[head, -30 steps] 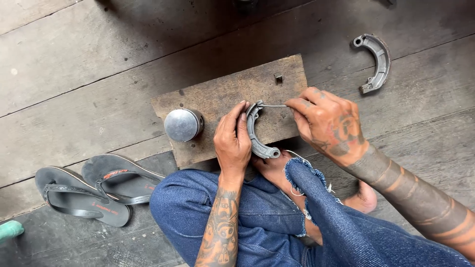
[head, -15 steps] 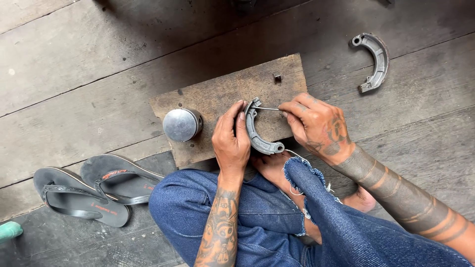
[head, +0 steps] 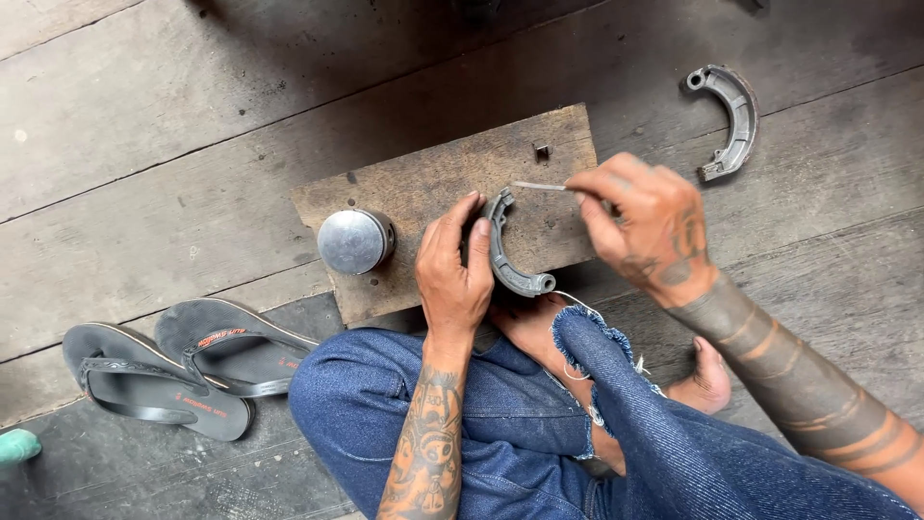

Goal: The person sits on the floor and uses a yellow-handled brush to scrub a curved metal part resting on a wooden block. They rotate the part to clean different sections and then place it down on the block.

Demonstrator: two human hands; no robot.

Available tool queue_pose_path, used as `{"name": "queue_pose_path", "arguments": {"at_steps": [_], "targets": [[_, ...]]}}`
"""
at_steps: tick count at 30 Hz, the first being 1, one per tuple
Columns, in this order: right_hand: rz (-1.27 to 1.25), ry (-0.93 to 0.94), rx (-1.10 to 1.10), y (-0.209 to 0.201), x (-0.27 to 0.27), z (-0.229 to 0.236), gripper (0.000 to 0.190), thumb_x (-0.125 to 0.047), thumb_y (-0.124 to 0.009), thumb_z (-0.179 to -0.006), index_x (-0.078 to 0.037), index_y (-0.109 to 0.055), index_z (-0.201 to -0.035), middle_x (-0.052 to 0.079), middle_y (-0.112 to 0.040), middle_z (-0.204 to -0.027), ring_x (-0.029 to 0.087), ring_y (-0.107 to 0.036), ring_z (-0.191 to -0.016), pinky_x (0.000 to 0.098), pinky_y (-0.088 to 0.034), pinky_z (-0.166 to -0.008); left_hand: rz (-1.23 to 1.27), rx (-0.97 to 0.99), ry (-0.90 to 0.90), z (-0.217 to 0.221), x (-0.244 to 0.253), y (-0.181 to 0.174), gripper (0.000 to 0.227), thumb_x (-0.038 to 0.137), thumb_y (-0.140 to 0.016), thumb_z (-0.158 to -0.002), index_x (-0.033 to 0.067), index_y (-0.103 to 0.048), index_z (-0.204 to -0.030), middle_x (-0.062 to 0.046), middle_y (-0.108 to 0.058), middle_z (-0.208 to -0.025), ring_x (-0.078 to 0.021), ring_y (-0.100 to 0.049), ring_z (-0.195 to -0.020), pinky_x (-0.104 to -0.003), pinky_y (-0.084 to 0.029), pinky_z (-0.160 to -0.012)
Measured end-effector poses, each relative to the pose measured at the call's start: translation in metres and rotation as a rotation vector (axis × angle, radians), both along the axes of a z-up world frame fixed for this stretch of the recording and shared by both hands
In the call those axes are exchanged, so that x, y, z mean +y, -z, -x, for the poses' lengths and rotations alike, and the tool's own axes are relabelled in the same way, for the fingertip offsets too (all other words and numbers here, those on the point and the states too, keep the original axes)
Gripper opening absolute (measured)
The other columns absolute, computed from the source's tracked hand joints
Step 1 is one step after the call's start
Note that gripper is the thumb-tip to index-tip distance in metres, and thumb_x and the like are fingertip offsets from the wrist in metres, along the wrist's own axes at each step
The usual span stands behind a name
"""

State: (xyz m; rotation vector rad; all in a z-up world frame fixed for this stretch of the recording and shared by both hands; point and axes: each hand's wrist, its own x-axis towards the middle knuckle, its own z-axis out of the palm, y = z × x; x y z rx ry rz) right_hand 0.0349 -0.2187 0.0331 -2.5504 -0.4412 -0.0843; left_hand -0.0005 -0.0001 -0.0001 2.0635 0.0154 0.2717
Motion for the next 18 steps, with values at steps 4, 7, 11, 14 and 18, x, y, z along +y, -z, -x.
{"name": "queue_pose_path", "arguments": {"at_steps": [4, 7, 11, 14, 18], "targets": [[-0.007, 0.020, 0.013, 0.000, -0.006, -0.005, 0.012, -0.016, -0.067, -0.102, -0.016, -0.077, -0.108, 0.002, -0.069, -0.090, 0.025, -0.071, -0.083, 0.0359, -0.056, -0.075, -0.047, -0.003, 0.029, -0.001, 0.000, 0.002, 0.026, 0.021, -0.068, -0.099, 0.0093, -0.070, -0.122, -0.010, -0.075, -0.111, -0.0322, -0.071, -0.103, -0.044, -0.054, -0.093], [-0.045, 0.064, 0.054, -0.004, -0.007, -0.005, 0.013, -0.014, -0.066, -0.103, -0.016, -0.077, -0.110, 0.004, -0.070, -0.091, 0.027, -0.071, -0.084, 0.0372, -0.056, -0.073, -0.063, -0.004, 0.052, -0.001, 0.000, 0.000, 0.029, 0.026, -0.070, -0.097, 0.0123, -0.071, -0.122, -0.008, -0.074, -0.115, -0.0309, -0.069, -0.105, -0.045, -0.053, -0.096], [-0.099, 0.085, 0.111, 0.003, -0.013, 0.003, 0.015, -0.011, -0.064, -0.104, -0.012, -0.076, -0.112, 0.009, -0.071, -0.093, 0.031, -0.072, -0.087, 0.0399, -0.056, -0.074, -0.068, -0.017, 0.053, -0.001, -0.002, -0.001, 0.024, 0.019, -0.068, -0.097, 0.0114, -0.073, -0.119, -0.007, -0.075, -0.115, -0.0297, -0.069, -0.105, -0.043, -0.053, -0.095], [-0.126, 0.084, 0.150, 0.012, -0.016, 0.012, 0.017, -0.009, -0.062, -0.103, -0.010, -0.075, -0.114, 0.012, -0.072, -0.095, 0.033, -0.072, -0.089, 0.0416, -0.056, -0.075, -0.051, -0.030, 0.035, 0.000, -0.002, -0.003, 0.022, 0.011, -0.065, -0.098, 0.0079, -0.073, -0.118, -0.011, -0.075, -0.112, -0.0319, -0.071, -0.102, -0.043, -0.055, -0.092], [-0.130, 0.029, 0.155, 0.024, -0.019, 0.020, 0.015, -0.010, -0.066, -0.099, -0.009, -0.076, -0.110, 0.012, -0.070, -0.093, 0.033, -0.071, -0.089, 0.0432, -0.056, -0.077, -0.059, -0.058, 0.022, 0.003, 0.001, -0.004, 0.021, 0.007, -0.066, -0.097, 0.0058, -0.074, -0.117, -0.013, -0.076, -0.110, -0.0315, -0.073, -0.099, -0.042, -0.057, -0.090]]}}
